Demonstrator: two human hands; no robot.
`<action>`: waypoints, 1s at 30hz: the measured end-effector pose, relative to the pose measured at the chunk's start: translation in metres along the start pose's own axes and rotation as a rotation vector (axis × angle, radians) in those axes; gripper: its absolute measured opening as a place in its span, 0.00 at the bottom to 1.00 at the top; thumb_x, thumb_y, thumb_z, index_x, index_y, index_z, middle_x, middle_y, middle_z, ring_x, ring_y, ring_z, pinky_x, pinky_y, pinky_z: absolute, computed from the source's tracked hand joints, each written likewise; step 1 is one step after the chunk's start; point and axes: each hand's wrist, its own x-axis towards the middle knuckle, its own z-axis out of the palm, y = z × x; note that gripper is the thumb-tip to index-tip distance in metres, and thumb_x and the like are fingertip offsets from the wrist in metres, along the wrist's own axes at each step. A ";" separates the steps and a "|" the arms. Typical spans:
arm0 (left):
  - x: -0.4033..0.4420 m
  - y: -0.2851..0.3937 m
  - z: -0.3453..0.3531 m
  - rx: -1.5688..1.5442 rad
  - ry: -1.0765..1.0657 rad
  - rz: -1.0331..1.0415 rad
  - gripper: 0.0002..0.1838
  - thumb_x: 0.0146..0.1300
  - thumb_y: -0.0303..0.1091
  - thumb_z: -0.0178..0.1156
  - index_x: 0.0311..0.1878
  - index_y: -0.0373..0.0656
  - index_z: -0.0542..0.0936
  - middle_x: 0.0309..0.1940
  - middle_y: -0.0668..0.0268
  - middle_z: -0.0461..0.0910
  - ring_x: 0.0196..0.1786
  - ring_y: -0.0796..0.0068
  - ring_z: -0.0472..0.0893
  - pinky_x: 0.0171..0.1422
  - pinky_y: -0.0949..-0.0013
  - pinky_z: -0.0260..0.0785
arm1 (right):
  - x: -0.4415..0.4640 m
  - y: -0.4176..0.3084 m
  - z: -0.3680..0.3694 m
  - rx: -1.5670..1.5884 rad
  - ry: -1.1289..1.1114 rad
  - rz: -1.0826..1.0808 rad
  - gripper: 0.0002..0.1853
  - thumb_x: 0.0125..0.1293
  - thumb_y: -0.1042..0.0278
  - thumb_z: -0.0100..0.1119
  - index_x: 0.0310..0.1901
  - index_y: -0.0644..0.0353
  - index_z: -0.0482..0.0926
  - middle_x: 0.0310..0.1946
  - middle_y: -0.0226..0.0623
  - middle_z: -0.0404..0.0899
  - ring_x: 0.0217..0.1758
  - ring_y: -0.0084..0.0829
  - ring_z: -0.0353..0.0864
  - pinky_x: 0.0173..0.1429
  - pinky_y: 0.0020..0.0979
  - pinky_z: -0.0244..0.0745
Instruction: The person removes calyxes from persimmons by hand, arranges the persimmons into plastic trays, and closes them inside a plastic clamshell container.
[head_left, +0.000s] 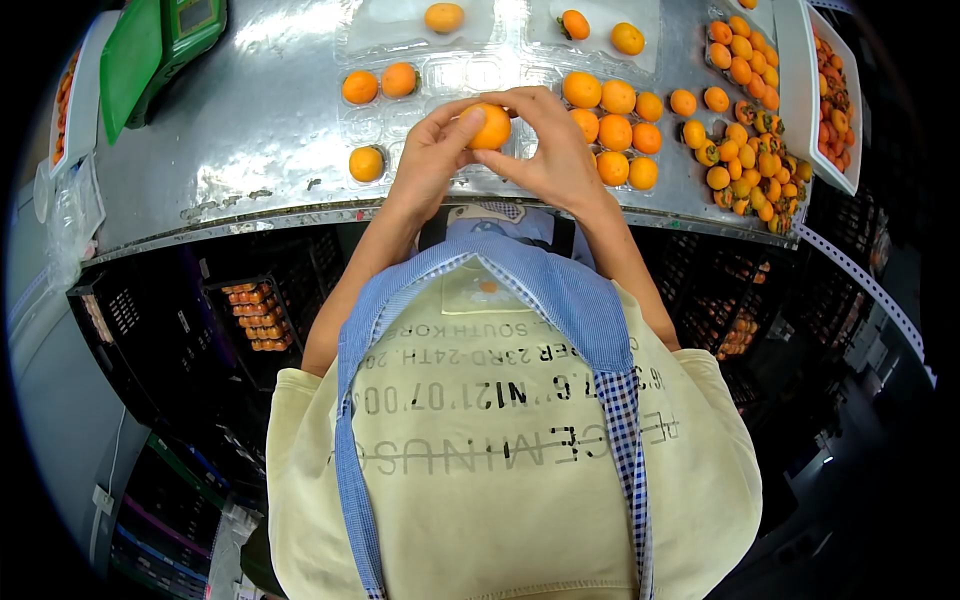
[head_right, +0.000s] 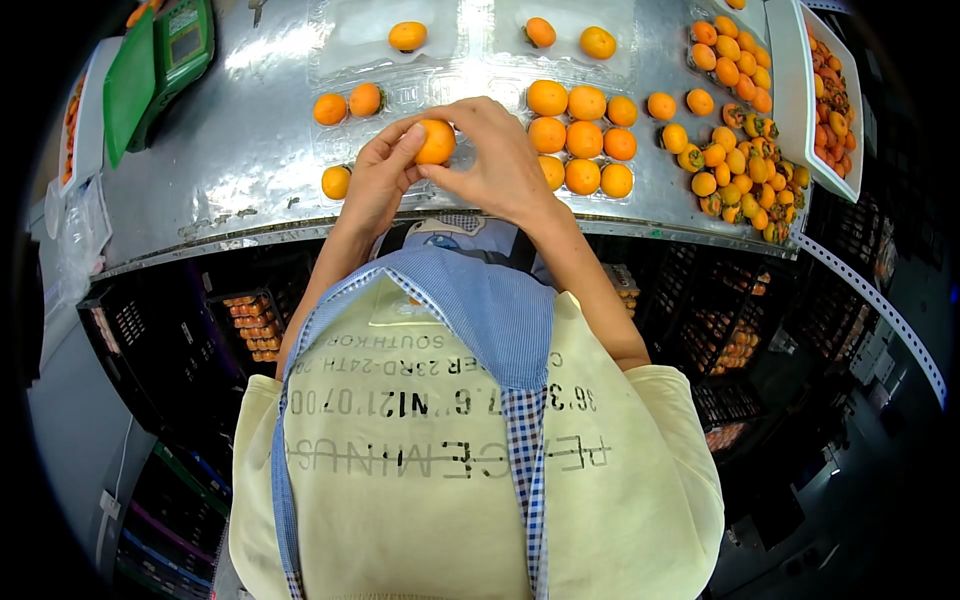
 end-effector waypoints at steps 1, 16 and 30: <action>0.000 -0.001 0.002 0.038 0.018 0.010 0.21 0.67 0.42 0.57 0.55 0.34 0.73 0.43 0.58 0.80 0.43 0.72 0.81 0.45 0.74 0.75 | 0.000 -0.002 -0.001 -0.022 -0.015 -0.030 0.27 0.48 0.67 0.70 0.52 0.63 0.76 0.44 0.39 0.75 0.48 0.34 0.75 0.54 0.33 0.71; 0.003 -0.004 -0.010 0.311 -0.064 -0.061 0.23 0.68 0.51 0.52 0.50 0.38 0.74 0.25 0.66 0.77 0.21 0.84 0.73 0.21 0.81 0.62 | -0.005 0.007 -0.011 0.258 -0.289 0.058 0.29 0.48 0.63 0.69 0.55 0.61 0.75 0.44 0.40 0.73 0.42 0.33 0.76 0.49 0.30 0.73; 0.006 -0.001 -0.019 0.407 -0.010 -0.042 0.25 0.71 0.51 0.45 0.57 0.39 0.73 0.44 0.62 0.78 0.35 0.79 0.75 0.37 0.76 0.69 | 0.023 0.086 -0.027 -0.472 -0.032 0.154 0.22 0.49 0.58 0.67 0.46 0.56 0.78 0.41 0.38 0.76 0.36 0.39 0.80 0.43 0.38 0.75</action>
